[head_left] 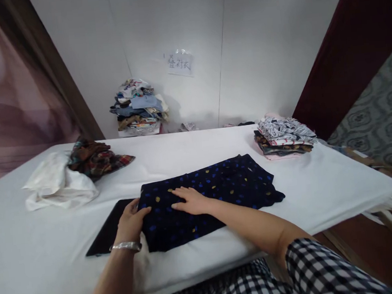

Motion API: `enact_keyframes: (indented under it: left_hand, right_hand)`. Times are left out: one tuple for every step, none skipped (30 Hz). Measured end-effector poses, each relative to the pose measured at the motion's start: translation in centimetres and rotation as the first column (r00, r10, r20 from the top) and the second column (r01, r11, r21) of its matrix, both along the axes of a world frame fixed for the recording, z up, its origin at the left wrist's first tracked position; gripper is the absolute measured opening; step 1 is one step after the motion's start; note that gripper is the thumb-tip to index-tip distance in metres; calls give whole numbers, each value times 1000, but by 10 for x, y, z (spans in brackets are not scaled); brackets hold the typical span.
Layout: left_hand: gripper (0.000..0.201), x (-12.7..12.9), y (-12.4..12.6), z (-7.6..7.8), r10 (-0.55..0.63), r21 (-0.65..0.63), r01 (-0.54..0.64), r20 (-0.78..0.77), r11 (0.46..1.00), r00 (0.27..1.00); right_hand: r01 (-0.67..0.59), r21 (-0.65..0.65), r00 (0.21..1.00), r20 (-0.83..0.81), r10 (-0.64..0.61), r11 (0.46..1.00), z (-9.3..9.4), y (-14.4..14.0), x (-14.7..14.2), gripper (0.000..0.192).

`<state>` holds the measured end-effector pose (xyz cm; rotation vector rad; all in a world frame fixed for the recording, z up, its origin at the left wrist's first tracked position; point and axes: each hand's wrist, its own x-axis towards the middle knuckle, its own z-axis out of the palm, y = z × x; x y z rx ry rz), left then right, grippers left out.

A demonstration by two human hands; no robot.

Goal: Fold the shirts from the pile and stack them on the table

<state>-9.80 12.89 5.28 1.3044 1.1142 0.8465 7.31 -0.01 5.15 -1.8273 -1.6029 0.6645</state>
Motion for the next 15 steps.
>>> enact_keyframes:
  left_hand:
    - [53, 5, -8, 9, -12, -34, 13, 31, 999, 999]
    - [56, 12, -17, 22, -40, -62, 44, 65, 997, 997]
    - [60, 22, -27, 35, -81, -79, 89, 100, 993, 992]
    - [64, 34, -38, 50, -135, -75, 144, 121, 987, 983]
    - [67, 49, -50, 64, -206, -59, 217, 147, 974, 967]
    - [69, 64, -63, 77, -270, -32, 279, 168, 960, 948]
    - [69, 81, -75, 87, -321, 1, 327, 185, 945, 929]
    - [70, 97, -87, 94, -396, 26, 401, 221, 916, 891]
    - [70, 111, -97, 97, -481, 50, 486, 260, 872, 837]
    - [68, 123, -106, 95, -542, 83, 542, 278, 836, 793]
    - [64, 133, -112, 90, -582, 124, 572, 265, 811, 768]
    - [60, 139, -117, 81, -598, 179, 570, 212, 802, 773]
    - [57, 142, -119, 69, -586, 252, 547, 120, 798, 801]
    - [54, 143, -120, 56, -553, 341, 519, 2, 784, 833]
    - [52, 142, -120, 42, -504, 430, 504, -124, 749, 855]
  right_hand:
    - [29, 36, 995, -95, -25, 999, 4, -4, 3, 61]
    - [67, 74, 977, -208, -50, 995, 9, -9, 6, 58]
    - [110, 104, 939, -336, -69, 988, 15, -15, 9, 56]
    - [155, 122, 879, -470, -80, 980, 20, -23, 14, 54]
    - [199, 122, 795, -600, -88, 972, 26, -32, 20, 53]
    - [241, 108, 696, -712, -95, 964, 31, -42, 27, 52]
    - [280, 81, 594, -797, -106, 957, 34, -53, 36, 53]
    - [313, 47, 503, -855, -123, 949, 36, -64, 46, 56]
    - [343, 8, 432, -889, -150, 939, 37, -77, 57, 59]
    - [372, -38, 385, -903, -192, 927, 36, -89, 68, 62]
    - [399, -91, 357, -901, -246, 912, 33, -101, 78, 65]
    - [422, -144, 340, -890, -303, 895, 30, -112, 87, 64]
    - [444, -187, 330, -875, -353, 877, 25, -122, 94, 60]
    - [463, -212, 330, -860, -389, 861, 20, -129, 99, 54]
    - [478, -219, 342, -845, -410, 851, 14, -134, 102, 51]
